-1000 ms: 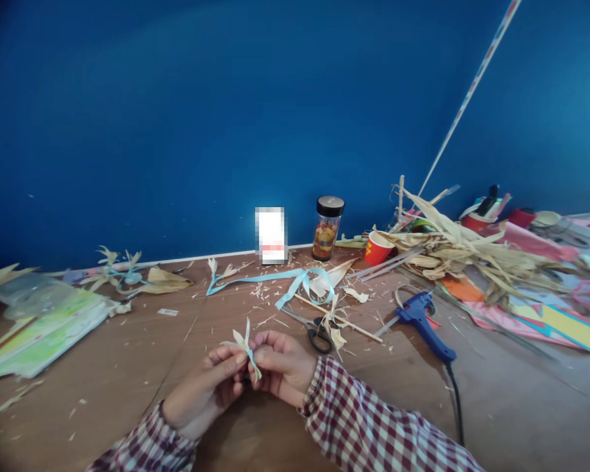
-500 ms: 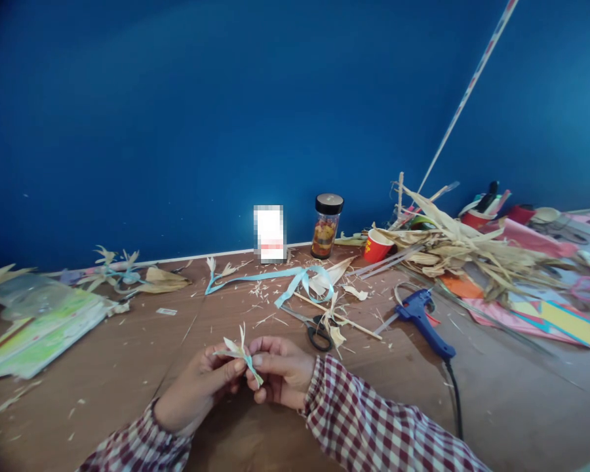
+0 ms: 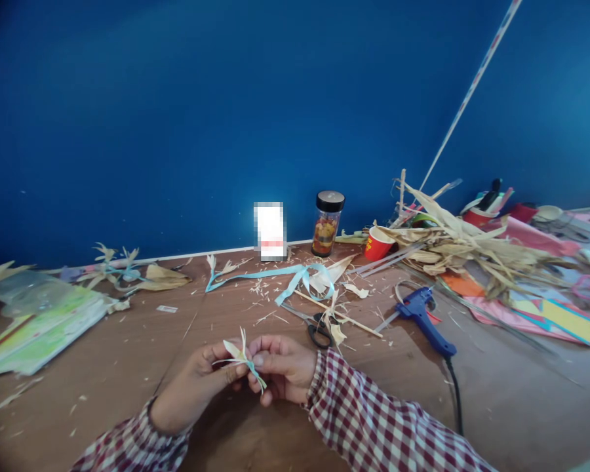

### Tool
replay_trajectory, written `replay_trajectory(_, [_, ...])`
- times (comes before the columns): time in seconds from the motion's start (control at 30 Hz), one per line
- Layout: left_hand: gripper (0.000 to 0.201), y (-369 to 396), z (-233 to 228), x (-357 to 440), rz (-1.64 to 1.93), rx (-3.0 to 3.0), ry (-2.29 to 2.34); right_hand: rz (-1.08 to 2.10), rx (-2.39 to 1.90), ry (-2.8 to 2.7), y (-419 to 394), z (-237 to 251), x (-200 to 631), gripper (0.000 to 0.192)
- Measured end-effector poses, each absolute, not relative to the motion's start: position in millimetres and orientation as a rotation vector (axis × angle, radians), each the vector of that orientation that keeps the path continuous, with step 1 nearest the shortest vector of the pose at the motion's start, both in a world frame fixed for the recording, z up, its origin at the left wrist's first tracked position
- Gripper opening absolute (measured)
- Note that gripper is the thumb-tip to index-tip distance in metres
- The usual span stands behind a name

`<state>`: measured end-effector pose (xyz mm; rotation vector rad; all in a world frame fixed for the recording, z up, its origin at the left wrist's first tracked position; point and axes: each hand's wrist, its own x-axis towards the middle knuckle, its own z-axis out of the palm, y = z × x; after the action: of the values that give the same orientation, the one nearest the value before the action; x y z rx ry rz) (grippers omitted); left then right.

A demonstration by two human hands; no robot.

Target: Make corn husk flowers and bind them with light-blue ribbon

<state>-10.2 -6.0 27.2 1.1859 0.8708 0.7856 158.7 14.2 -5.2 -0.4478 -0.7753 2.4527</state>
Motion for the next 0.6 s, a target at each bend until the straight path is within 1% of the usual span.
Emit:
replay_trajectory(0.23, [0.017, -7.1, 29.2, -8.1, 0.79, 1.19, 0.867, 2.419, -0.455, -0.821, 15.3, -2.4, 158.4, 0.028])
replay_trajectory(0.47, [0.015, -7.6, 29.2, -8.3, 0.789, 1.159, 0.971, 2.362, -0.477, -0.909, 15.6, -7.0, 158.5, 0.031])
replay_trajectory(0.6, [0.016, -7.1, 29.3, -8.7, 0.799, 1.151, 1.049, 2.236, -0.527, -1.03, 18.3, -10.2, 159.7, 0.03])
